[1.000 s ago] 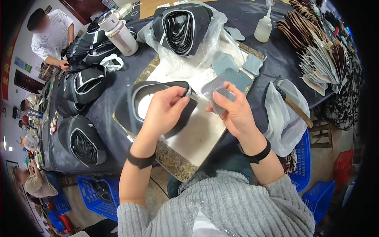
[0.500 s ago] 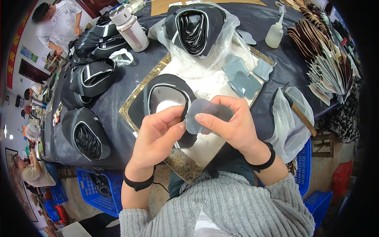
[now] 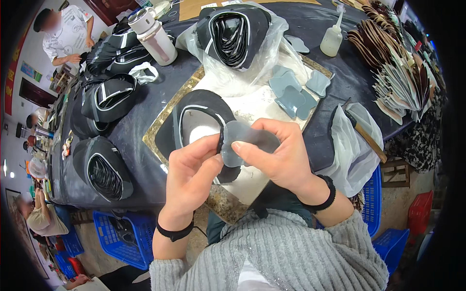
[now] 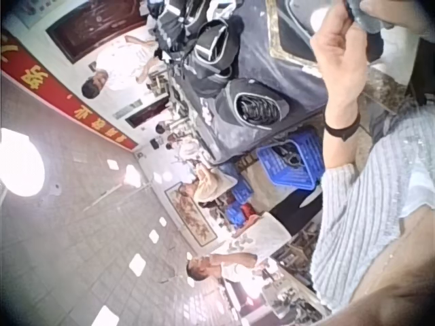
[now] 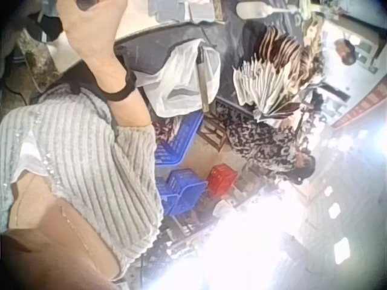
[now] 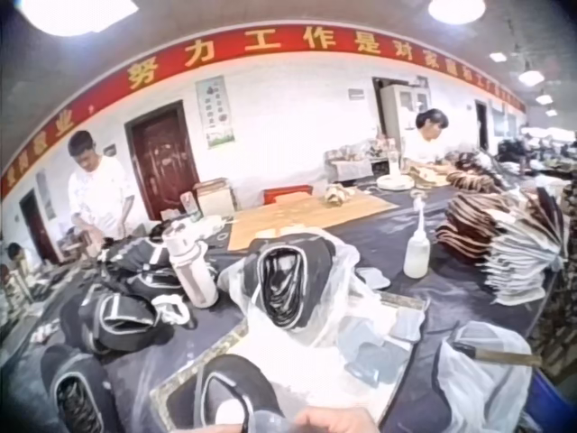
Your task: Applying small grey patches to black shoe upper components manually.
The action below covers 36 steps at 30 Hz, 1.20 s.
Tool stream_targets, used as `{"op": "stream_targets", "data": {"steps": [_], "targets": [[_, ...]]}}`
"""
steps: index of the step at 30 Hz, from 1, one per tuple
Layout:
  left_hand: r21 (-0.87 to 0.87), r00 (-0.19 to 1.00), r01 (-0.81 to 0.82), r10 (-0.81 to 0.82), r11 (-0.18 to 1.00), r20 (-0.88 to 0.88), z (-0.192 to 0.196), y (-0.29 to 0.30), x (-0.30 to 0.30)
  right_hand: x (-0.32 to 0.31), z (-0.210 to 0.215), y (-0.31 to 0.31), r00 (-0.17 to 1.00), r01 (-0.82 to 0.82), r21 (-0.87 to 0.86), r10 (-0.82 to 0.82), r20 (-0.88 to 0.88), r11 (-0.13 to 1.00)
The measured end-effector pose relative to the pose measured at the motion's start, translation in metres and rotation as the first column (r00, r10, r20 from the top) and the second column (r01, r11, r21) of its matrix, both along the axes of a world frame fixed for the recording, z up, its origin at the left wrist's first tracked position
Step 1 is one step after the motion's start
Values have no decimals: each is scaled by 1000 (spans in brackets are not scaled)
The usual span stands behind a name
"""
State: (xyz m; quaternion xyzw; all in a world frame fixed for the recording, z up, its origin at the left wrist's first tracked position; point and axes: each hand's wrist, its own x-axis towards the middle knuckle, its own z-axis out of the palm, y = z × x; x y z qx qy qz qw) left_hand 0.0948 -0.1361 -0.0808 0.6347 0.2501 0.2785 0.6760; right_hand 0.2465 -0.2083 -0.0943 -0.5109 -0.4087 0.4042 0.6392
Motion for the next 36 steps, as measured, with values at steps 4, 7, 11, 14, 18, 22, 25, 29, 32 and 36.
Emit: {"op": "stream_targets", "data": {"steps": [4,7,11,14,18,22,25,29,32,36], "targets": [[-26,991,-101,103,995,87,-2,-5,2,-8,13,-1,996,46,-13,-45,78,999],[48,968,-225,218,973,121,-5,-7,9,-6,10,2,996,50,17,-51,79,999],[140,924,-376,359,916,132,-5,-4,8,7,0,-1,974,-48,-6,45,-223,999],[169,932,-360,344,917,118,-4,1,4,9,-1,-2,949,-102,-42,84,-305,994],[126,938,-336,319,933,136,-3,2,2,11,-3,-3,896,-144,-45,111,-430,989],[-41,926,-285,287,958,245,-2,-1,-1,11,-10,0,863,-212,2,188,-468,977],[-131,904,-259,288,957,315,-2,-4,2,15,-12,5,828,-305,18,274,-488,952],[-201,875,-261,320,944,365,-7,-10,3,13,-29,11,760,-397,73,372,-533,915],[-192,894,-204,263,960,362,-21,-2,-5,12,-49,15,648,-501,76,432,-628,862],[3,912,-362,354,932,206,-8,-1,-5,12,-44,6,567,-368,-80,155,-809,926]]}}
